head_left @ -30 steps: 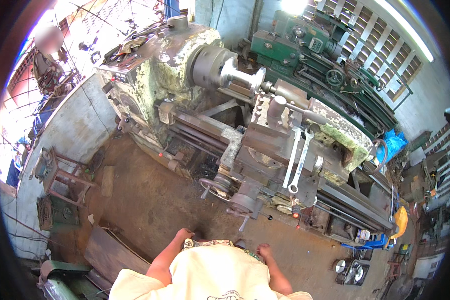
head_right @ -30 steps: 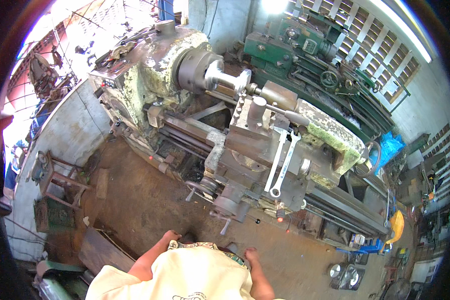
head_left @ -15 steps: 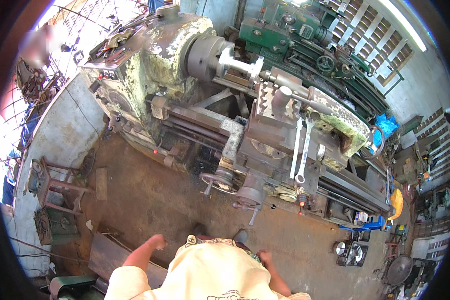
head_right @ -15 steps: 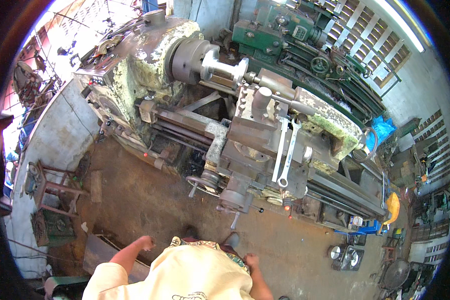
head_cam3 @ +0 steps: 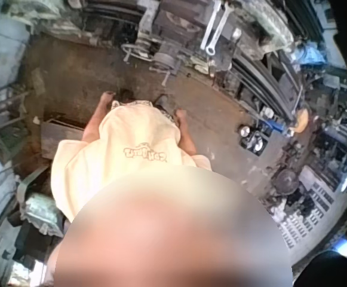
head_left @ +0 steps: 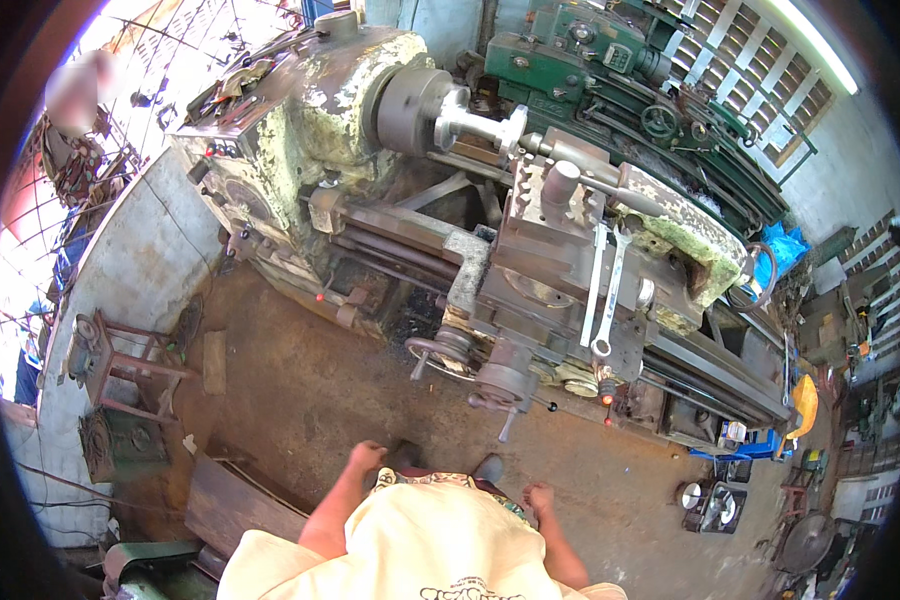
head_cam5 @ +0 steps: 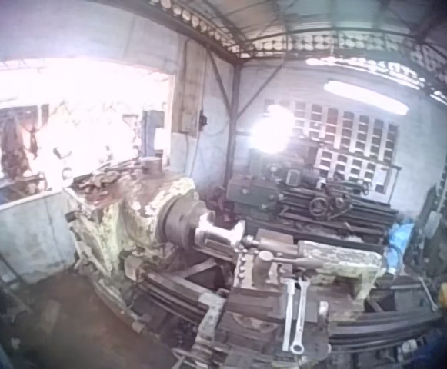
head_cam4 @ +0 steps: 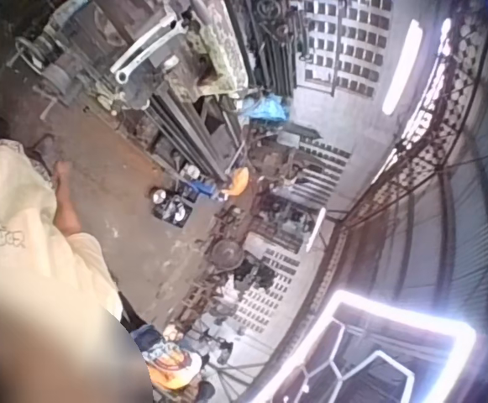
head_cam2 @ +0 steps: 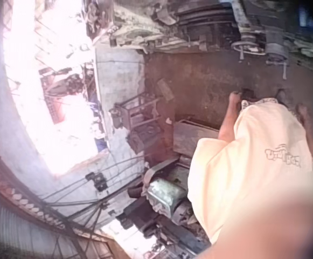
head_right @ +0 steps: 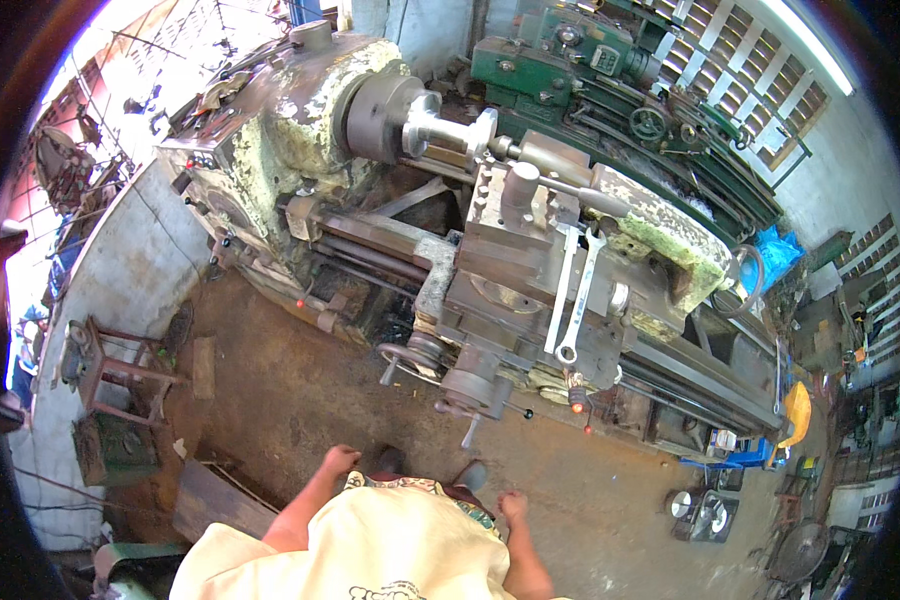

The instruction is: The person operates a metal lathe, using both hands to turn the handwheel and adjust the carriage while the spindle rotates a cylindrical workpiece. The person repeatedly moves the tool carriage along the bed and makes small adjustments to the machine controls.

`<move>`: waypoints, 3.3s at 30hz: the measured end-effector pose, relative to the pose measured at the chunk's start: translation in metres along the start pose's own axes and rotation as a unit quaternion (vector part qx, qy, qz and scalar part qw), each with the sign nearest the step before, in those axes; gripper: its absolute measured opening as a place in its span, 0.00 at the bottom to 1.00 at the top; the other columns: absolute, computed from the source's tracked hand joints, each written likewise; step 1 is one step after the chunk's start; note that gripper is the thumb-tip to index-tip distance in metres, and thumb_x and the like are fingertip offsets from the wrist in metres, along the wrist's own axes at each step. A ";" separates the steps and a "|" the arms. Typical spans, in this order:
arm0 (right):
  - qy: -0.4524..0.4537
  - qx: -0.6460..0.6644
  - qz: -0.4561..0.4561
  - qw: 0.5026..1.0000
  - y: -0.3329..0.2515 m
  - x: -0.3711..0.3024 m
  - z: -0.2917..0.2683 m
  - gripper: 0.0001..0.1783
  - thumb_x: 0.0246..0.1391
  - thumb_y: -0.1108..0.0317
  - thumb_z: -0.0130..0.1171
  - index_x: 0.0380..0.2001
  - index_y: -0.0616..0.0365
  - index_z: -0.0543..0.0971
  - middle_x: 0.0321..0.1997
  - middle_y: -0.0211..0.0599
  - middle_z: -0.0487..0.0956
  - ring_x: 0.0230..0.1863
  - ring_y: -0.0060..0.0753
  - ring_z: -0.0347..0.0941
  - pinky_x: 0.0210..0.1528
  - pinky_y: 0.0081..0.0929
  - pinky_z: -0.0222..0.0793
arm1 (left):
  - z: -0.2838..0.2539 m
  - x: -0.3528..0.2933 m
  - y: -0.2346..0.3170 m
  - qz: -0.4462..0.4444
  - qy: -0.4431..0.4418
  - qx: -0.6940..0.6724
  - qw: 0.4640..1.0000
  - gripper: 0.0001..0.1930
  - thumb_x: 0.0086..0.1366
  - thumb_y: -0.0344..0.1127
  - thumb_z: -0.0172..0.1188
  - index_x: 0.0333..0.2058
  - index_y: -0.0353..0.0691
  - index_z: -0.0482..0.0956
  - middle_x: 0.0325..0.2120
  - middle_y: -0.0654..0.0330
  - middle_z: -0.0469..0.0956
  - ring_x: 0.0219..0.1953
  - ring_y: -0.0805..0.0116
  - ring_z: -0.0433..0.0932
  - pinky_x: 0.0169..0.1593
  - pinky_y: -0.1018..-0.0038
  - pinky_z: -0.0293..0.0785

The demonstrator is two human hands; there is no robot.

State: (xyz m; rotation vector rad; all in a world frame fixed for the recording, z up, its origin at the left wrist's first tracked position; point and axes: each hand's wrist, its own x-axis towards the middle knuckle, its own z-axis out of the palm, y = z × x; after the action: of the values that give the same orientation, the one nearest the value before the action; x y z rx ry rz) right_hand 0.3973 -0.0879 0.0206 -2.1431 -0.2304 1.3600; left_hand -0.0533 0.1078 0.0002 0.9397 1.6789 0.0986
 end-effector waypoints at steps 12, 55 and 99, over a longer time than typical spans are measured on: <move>0.211 -0.025 -0.372 0.904 -0.244 -0.038 -0.112 0.05 0.57 0.74 0.59 0.36 0.63 0.79 0.27 0.29 0.78 0.25 0.19 0.72 0.28 0.22 0.68 | -0.006 -0.026 0.037 0.034 -0.018 0.183 0.982 0.19 0.60 0.47 0.62 0.44 0.41 0.83 0.35 0.53 0.84 0.33 0.62 0.84 0.43 0.67 0.78; 0.255 0.054 -0.482 0.836 -0.347 -0.045 -0.067 0.08 0.57 0.72 0.58 0.38 0.65 0.80 0.26 0.35 0.80 0.28 0.20 0.74 0.33 0.23 0.70 | 0.021 -0.056 -0.027 0.012 -0.001 0.122 0.992 0.24 0.52 0.48 0.69 0.43 0.36 0.83 0.36 0.49 0.84 0.34 0.62 0.84 0.41 0.68 0.79; 0.275 0.029 -0.489 0.827 -0.349 -0.059 -0.062 0.08 0.57 0.72 0.58 0.37 0.66 0.80 0.26 0.41 0.81 0.28 0.26 0.77 0.34 0.27 0.71 | 0.020 -0.030 -0.041 0.046 -0.032 0.184 0.981 0.23 0.50 0.44 0.71 0.42 0.37 0.85 0.39 0.53 0.84 0.40 0.64 0.82 0.46 0.68 0.76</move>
State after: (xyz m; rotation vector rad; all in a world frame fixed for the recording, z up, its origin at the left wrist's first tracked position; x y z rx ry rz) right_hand 0.4797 0.1471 0.2797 -1.7964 -0.8792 0.1441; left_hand -0.0568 0.0531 -0.0042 1.2844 1.6222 -0.1858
